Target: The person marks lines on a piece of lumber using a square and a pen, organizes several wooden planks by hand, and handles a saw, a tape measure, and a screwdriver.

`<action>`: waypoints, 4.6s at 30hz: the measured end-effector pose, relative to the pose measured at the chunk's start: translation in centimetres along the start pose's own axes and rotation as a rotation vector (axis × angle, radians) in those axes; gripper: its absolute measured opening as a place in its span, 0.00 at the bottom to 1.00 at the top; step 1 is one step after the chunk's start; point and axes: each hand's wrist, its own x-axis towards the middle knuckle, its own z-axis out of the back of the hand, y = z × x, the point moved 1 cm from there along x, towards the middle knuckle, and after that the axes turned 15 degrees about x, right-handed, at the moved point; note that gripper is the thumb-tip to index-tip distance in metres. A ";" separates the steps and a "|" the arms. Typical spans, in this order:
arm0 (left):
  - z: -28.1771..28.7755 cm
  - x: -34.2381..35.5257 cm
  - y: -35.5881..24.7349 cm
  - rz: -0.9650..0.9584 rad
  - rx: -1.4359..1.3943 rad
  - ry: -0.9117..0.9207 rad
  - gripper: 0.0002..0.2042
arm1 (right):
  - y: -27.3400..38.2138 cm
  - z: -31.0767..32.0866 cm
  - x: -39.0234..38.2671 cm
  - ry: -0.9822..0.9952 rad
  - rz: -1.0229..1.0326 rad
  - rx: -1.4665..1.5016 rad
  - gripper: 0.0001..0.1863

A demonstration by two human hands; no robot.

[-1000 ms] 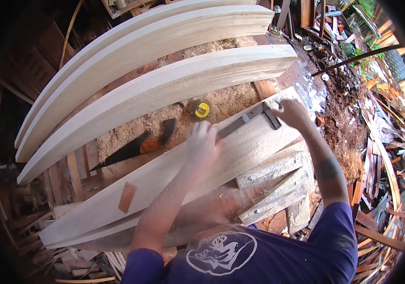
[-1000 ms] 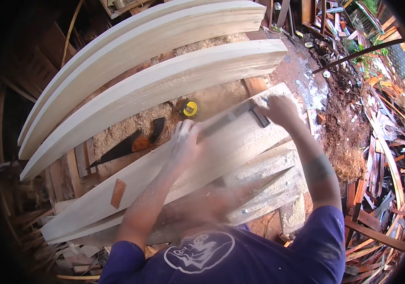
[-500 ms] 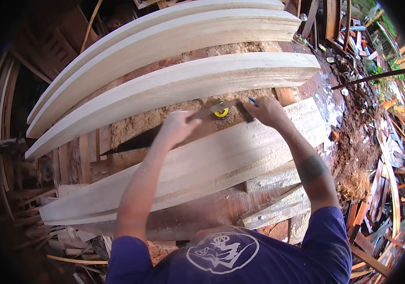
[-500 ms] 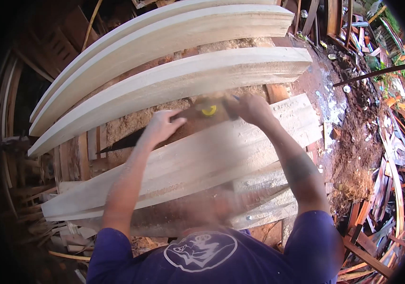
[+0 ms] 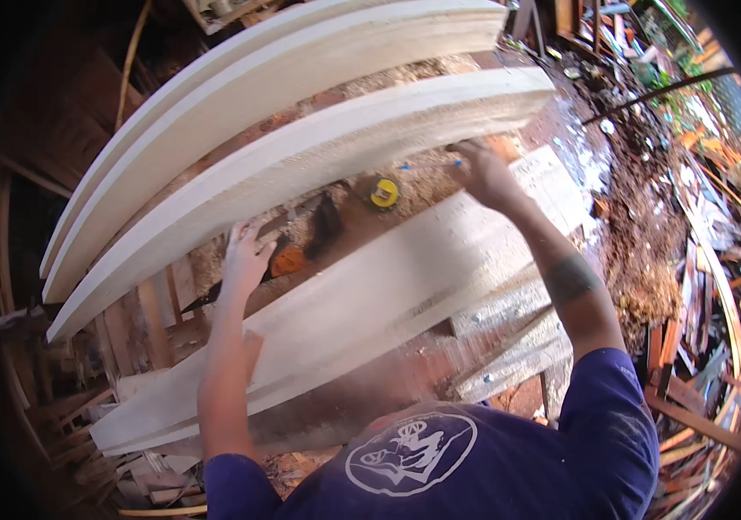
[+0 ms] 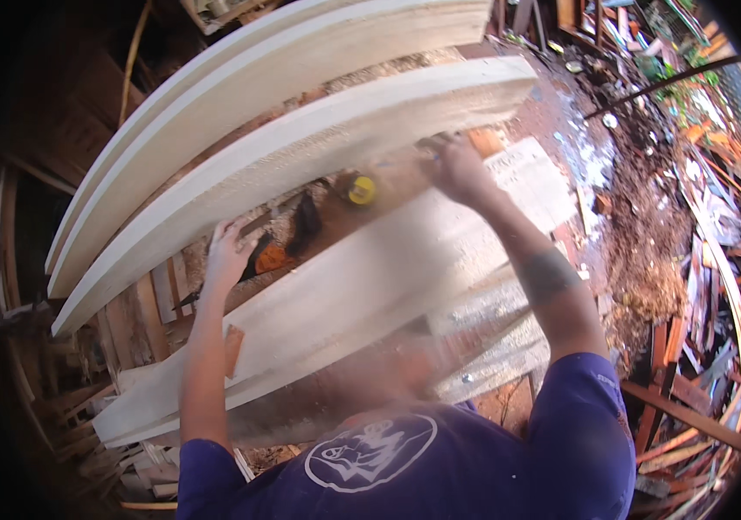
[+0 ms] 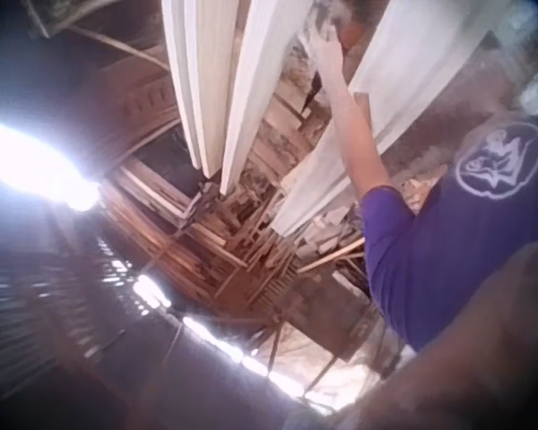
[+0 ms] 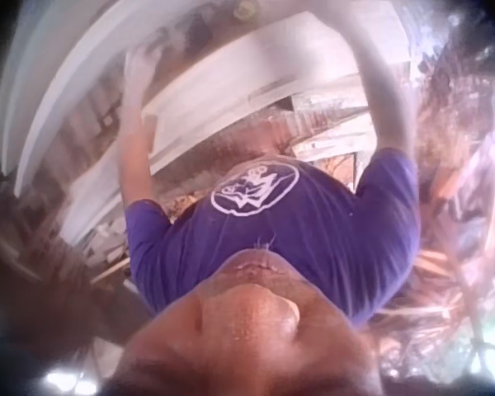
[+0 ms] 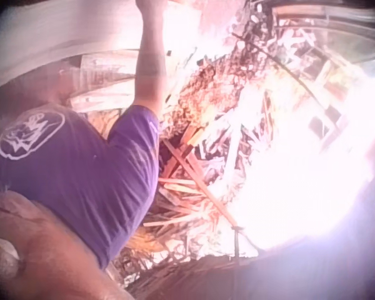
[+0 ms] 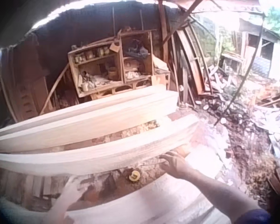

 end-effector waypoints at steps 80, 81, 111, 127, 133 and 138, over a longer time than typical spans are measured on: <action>13.0 -22.7 -7.8 0.033 -0.014 0.965 0.21 | -3.7 23.6 -32.3 -0.074 -1.372 0.441 0.52; 13.0 -24.1 -7.2 0.045 -0.014 0.973 0.21 | -4.9 23.5 -32.8 -0.042 -1.404 0.448 0.51; 19.5 -28.0 -6.1 -0.379 -0.099 0.705 0.37 | -7.4 25.0 -27.1 1.316 -0.860 -0.392 0.22; 15.3 -35.4 -5.7 -0.313 0.322 -0.045 0.52 | -7.6 20.5 -42.0 -0.890 -0.479 1.175 0.33; 15.4 -34.1 -3.6 -0.251 0.171 0.059 0.50 | -11.7 21.6 -40.3 -0.593 -0.362 1.198 0.21; 16.6 -30.0 -2.9 -0.323 0.045 0.275 0.47 | -7.3 22.1 -39.3 -0.845 -0.704 1.077 0.23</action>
